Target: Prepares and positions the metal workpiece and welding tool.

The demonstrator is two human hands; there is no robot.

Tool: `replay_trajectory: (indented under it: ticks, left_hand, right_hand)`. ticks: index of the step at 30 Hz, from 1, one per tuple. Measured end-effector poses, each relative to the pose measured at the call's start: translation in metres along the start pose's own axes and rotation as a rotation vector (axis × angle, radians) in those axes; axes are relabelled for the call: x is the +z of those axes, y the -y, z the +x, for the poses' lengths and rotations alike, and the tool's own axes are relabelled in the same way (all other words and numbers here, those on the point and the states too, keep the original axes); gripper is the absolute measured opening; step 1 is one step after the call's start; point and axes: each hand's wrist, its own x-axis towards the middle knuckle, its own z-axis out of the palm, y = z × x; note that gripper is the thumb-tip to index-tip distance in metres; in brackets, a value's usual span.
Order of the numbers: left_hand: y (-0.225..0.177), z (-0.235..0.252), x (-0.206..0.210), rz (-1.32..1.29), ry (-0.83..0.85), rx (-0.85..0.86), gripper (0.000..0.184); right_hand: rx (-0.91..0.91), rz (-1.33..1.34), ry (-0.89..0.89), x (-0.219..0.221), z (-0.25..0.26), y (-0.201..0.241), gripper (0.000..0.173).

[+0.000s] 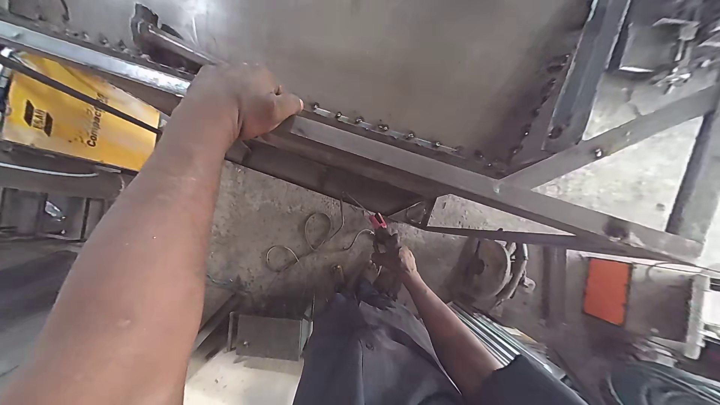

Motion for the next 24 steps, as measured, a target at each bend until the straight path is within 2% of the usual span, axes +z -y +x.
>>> replay_trajectory:
  ticks: [5,13,17,24]
  left_hand:
    - [-0.003,-0.001,-0.002,-0.014,0.016,-0.006,0.075]
    - [0.003,0.002,0.001,-0.015,-0.001,0.025,0.075]
    - [0.0,-0.001,0.001,-0.024,-0.023,0.011,0.078]
    - [0.03,0.029,0.023,-0.065,-0.052,0.096,0.082]
  right_hand:
    - [0.011,0.022,-0.005,-0.011,-0.017,-0.001,0.097]
    - [-0.052,0.018,0.013,0.0,0.008,0.015,0.091]
    - [-0.011,0.062,0.008,-0.007,-0.008,-0.001,0.097]
    - [-0.018,0.048,-0.035,-0.042,-0.048,-0.051,0.08]
